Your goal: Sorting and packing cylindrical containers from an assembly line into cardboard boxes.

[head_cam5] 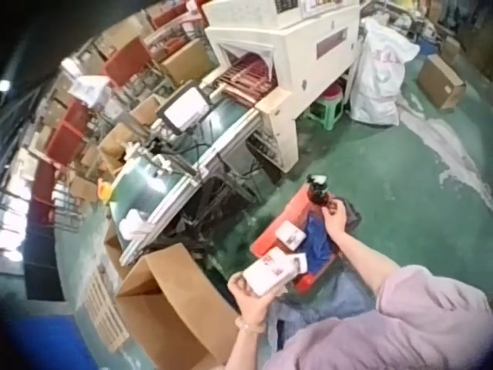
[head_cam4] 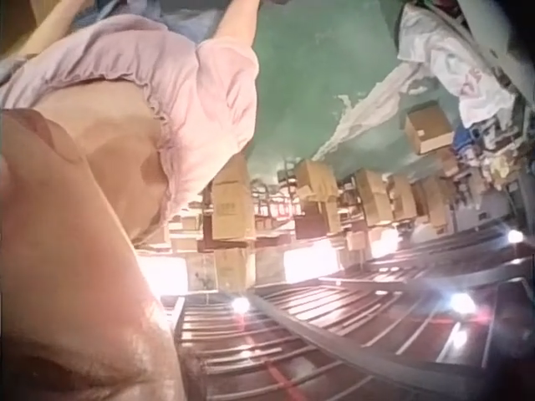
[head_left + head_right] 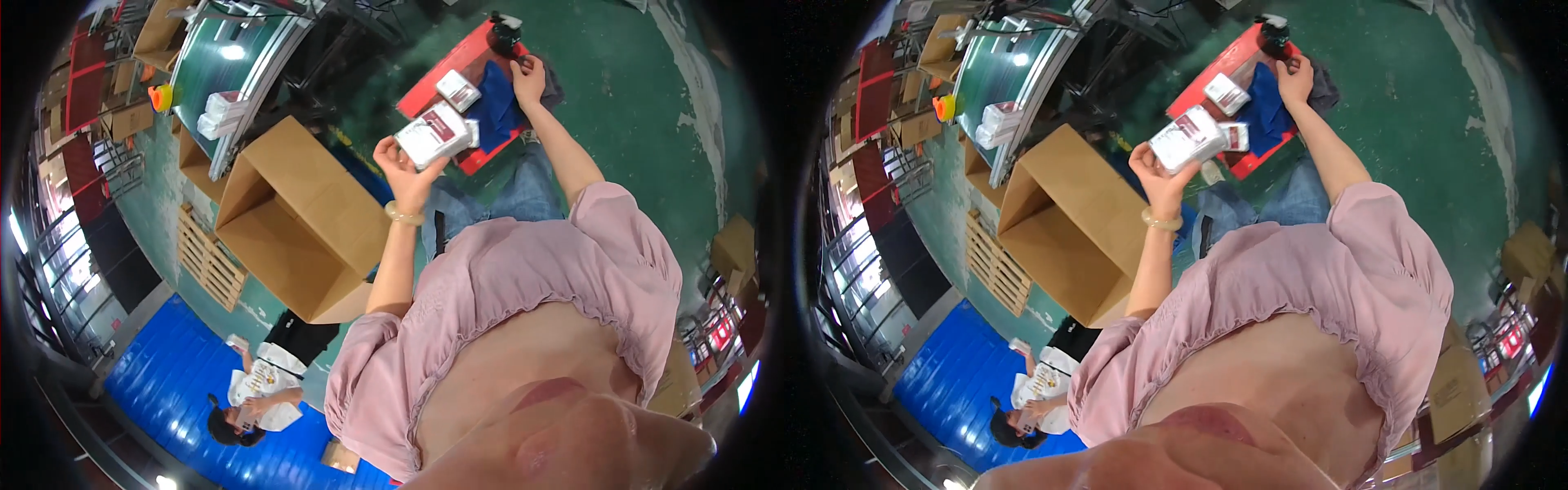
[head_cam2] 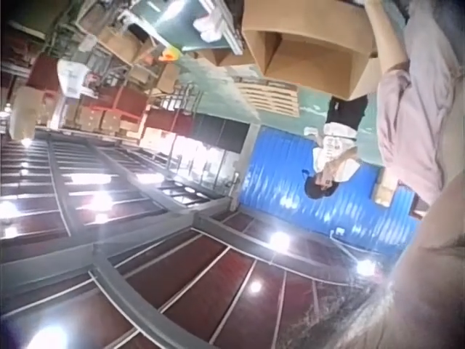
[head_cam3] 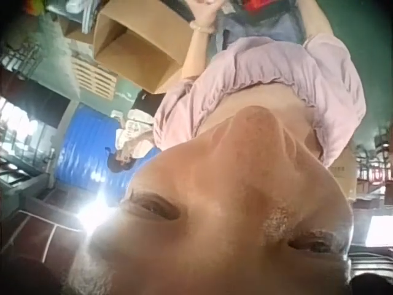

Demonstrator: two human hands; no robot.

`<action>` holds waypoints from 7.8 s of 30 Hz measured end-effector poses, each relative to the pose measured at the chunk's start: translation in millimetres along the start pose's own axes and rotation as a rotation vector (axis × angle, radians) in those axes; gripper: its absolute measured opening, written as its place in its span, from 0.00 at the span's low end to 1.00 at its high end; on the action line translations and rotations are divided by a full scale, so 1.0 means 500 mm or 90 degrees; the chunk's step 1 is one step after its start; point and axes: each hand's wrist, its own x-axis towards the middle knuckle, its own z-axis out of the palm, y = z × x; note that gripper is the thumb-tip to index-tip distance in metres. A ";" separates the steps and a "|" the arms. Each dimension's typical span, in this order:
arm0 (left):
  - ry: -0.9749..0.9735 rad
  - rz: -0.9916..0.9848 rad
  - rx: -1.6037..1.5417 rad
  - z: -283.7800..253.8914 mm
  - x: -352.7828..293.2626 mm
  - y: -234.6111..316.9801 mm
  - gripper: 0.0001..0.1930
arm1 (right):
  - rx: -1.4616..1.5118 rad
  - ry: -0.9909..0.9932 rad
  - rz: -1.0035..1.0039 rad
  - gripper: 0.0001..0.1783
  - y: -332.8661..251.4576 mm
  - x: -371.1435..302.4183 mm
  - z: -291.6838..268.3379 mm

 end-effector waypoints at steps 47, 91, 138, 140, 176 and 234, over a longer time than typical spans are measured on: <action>0.497 -0.003 -0.806 0.612 0.156 -0.238 0.24 | -0.233 -1.262 -0.420 0.21 -0.285 0.392 -0.140; 0.692 -0.119 -0.819 0.667 0.005 -0.500 0.23 | -0.095 -1.045 -0.351 0.07 0.070 0.225 -0.065; 0.677 0.049 -0.664 0.372 -0.051 -0.297 0.36 | -0.201 -0.832 -0.373 0.27 0.010 0.152 -0.006; 0.598 0.061 -0.965 0.377 -0.061 -0.275 0.34 | -0.173 -0.847 -0.359 0.25 -0.035 0.127 -0.042; 0.822 -0.242 0.583 -0.073 -0.079 -0.433 0.36 | -0.111 -0.907 -0.420 0.24 -0.077 0.012 -0.106; 0.507 -0.013 -0.760 0.289 -0.124 -0.258 0.33 | 0.016 -1.008 -0.731 0.31 -0.120 0.040 0.019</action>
